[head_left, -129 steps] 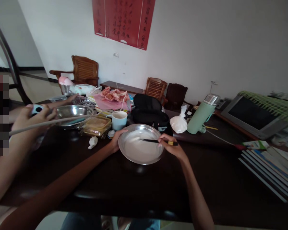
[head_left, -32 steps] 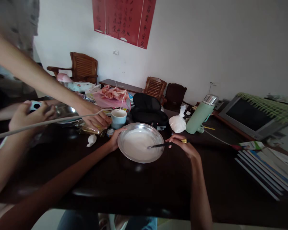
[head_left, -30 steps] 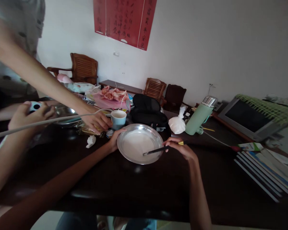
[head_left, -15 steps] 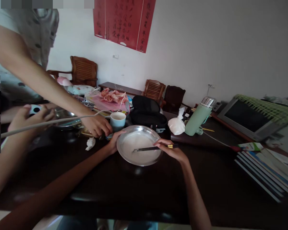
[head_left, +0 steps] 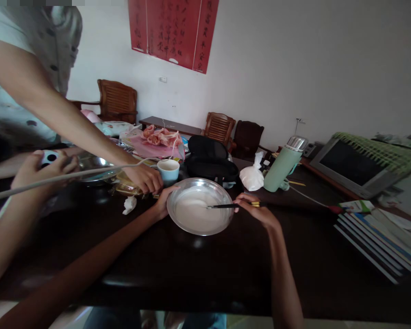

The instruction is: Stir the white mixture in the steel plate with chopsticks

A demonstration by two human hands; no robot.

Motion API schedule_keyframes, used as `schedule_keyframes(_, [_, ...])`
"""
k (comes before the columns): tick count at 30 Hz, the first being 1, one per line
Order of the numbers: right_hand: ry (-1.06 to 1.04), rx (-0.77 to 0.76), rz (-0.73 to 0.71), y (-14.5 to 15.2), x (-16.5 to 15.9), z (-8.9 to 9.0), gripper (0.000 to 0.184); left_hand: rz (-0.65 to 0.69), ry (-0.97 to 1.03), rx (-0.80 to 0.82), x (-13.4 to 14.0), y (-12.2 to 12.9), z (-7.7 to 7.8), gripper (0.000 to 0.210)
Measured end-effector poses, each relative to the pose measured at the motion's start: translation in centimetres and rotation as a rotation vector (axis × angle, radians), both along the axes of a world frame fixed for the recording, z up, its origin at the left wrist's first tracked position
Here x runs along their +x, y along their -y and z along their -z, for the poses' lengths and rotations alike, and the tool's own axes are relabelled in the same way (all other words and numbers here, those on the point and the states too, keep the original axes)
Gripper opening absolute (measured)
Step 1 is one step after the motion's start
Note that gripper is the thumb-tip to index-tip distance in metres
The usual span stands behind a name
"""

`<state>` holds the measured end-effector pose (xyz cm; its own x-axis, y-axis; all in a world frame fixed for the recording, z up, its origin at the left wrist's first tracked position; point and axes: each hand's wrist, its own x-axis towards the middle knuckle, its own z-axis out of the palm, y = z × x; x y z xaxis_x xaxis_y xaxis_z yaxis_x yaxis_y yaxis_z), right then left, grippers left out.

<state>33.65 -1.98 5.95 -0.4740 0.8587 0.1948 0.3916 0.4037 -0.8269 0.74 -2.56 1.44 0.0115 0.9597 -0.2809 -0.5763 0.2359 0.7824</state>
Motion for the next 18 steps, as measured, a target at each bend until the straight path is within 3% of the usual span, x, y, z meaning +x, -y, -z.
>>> schedule_keyframes(6, [0.005, -0.07, -0.131, 0.3, -0.4, 0.0, 0.028, 0.008, 0.023, 0.008, 0.0, 0.1, -0.1, 0.024])
schedule_keyframes(12, [-0.006, 0.035, 0.044, -0.4, 0.4, 0.1, 0.034, -0.005, 0.016, -0.012, 0.2, 0.3, -0.5, 0.019])
schedule_keyframes(18, [0.002, -0.068, -0.124, 0.3, -0.7, 0.1, 0.029, -0.033, -0.001, -0.024, 0.4, 0.5, -0.7, 0.017])
